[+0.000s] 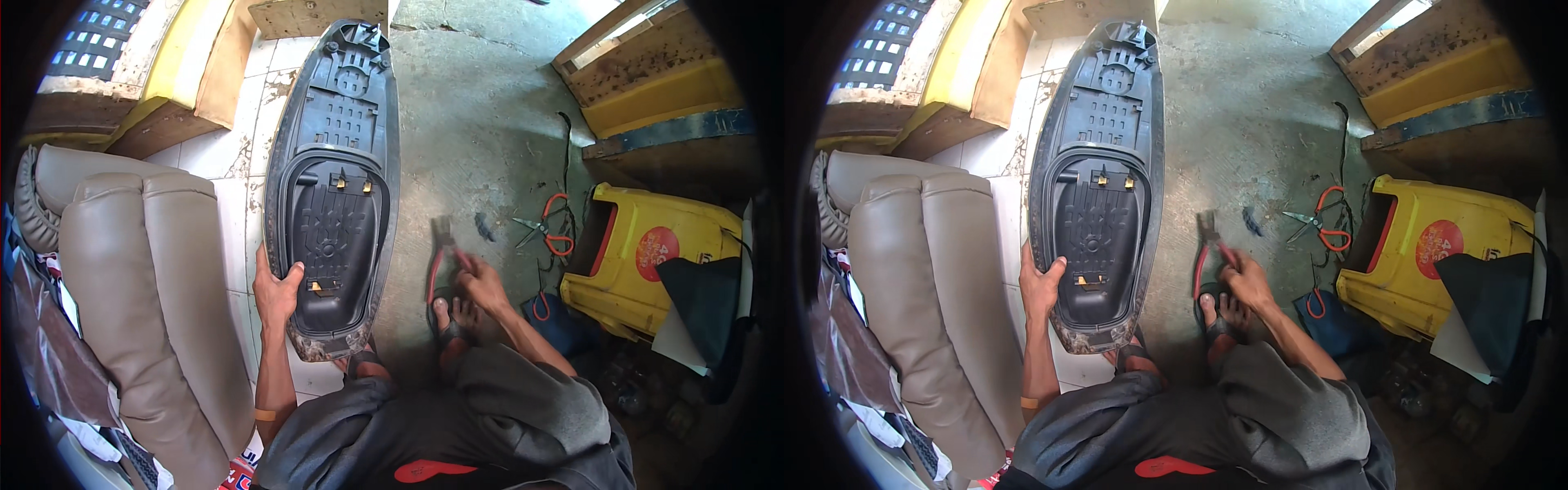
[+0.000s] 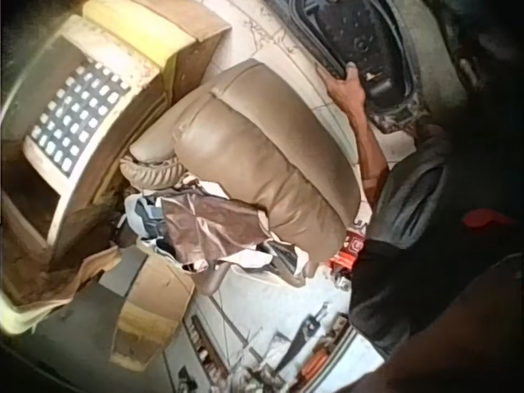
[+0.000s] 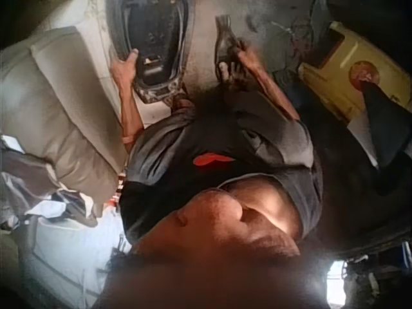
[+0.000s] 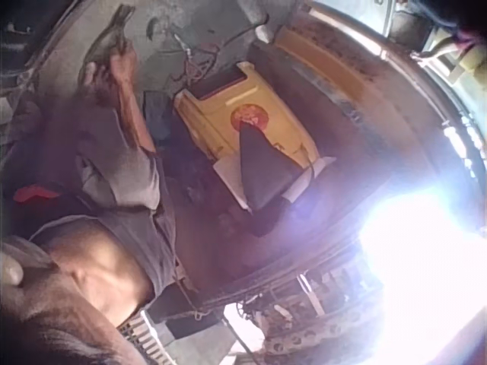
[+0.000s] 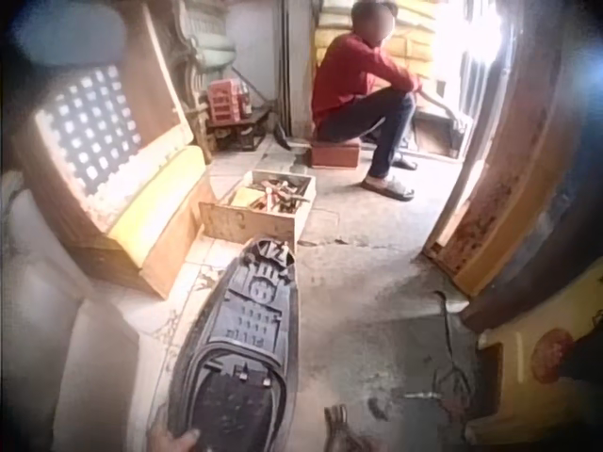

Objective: The person removes a plastic cover from a motorcycle seat base, then uses a knife to trim excess foam from the seat. They then place a black leather cover over the foam and adjust it to fit.

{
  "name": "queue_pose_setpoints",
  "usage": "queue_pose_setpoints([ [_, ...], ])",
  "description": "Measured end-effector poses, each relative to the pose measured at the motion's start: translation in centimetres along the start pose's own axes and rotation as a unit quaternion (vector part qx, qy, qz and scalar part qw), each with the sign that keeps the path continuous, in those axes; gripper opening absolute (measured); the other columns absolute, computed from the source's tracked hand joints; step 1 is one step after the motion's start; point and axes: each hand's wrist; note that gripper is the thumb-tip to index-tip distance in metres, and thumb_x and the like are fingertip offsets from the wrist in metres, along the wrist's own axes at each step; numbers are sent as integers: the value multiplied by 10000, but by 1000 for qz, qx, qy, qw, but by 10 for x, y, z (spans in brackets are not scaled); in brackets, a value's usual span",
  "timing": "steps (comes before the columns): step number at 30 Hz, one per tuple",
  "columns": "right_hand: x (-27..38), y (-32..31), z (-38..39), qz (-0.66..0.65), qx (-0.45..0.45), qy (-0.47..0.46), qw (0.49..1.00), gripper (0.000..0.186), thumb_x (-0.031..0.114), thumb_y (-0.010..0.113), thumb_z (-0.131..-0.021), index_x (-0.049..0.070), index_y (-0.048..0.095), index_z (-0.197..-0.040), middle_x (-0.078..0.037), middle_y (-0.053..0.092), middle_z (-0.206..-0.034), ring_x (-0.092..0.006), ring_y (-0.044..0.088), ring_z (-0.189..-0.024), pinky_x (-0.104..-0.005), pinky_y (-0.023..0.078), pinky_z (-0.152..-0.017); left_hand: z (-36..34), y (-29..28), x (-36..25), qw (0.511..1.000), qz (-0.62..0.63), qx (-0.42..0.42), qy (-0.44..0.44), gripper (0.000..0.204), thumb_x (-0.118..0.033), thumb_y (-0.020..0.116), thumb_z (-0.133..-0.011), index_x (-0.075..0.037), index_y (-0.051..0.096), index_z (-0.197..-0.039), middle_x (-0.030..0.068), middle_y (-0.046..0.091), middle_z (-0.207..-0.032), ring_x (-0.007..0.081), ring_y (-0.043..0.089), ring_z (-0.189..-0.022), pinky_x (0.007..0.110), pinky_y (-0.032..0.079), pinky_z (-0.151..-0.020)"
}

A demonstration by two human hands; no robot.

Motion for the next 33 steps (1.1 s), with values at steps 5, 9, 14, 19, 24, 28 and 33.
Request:
queue_pose_setpoints([
  [5,21,16,-8,-111,177,-29,977,258,70,587,-791,39,699,-1021,-93,580,-1360,-185,619,-1110,-278,497,-879,-1,-5,6,999,-27,-23,30,713,-52,718,-846,0,423,-1493,191,669,-1257,246,685,-1040,330,533,-937],
  [9,58,18,-4,-131,357,29,924,310,48,590,-774,51,658,-1076,-15,563,-1060,-102,541,-854,-261,451,-680,0,-10,10,997,-67,-33,33,747,-60,729,-847,24,397,-1511,225,648,-1294,262,682,-1074,328,535,-938],
  [14,74,33,4,-193,300,99,929,247,-17,534,-847,53,577,-1080,-18,563,-1001,-112,633,-796,-242,542,-627,-6,-12,20,997,-55,-30,39,754,-73,737,-845,83,387,-1494,255,620,-1329,269,674,-1105,325,525,-956],
  [19,49,21,-7,-267,408,171,856,296,42,523,-986,17,532,-1281,-107,582,-1266,-214,688,-1020,-411,623,-902,-9,-15,16,1000,-23,-12,17,754,-61,735,-847,93,379,-1493,253,610,-1338,261,657,-1138,326,510,-985],
  [24,44,18,-13,-335,433,215,809,454,318,449,-1089,6,450,-1418,-208,589,-1354,-337,687,-1069,-531,607,-876,-7,-8,11,1000,-12,-17,6,724,-34,716,-857,69,389,-1495,232,639,-1290,243,666,-1096,329,522,-963],
  [28,38,14,-24,-370,442,264,773,536,337,436,-1091,8,329,-1500,-261,613,-1296,-372,701,-991,-549,621,-793,-8,-9,17,995,-62,-33,74,716,-36,713,-865,66,387,-1495,225,653,-1256,227,691,-1015,315,552,-898],
  [33,-12,7,-60,-373,494,268,738,595,397,471,-1082,63,320,-1551,-232,666,-1183,-315,711,-831,-449,570,-597,-6,-6,5,999,-31,-13,39,730,-49,716,-863,62,379,-1501,234,642,-1277,245,687,-1039,330,547,-915],
])
Point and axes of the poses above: each hand's wrist, its own z-axis away from the middle knuckle, its own y-axis out of the palm, x = y × z
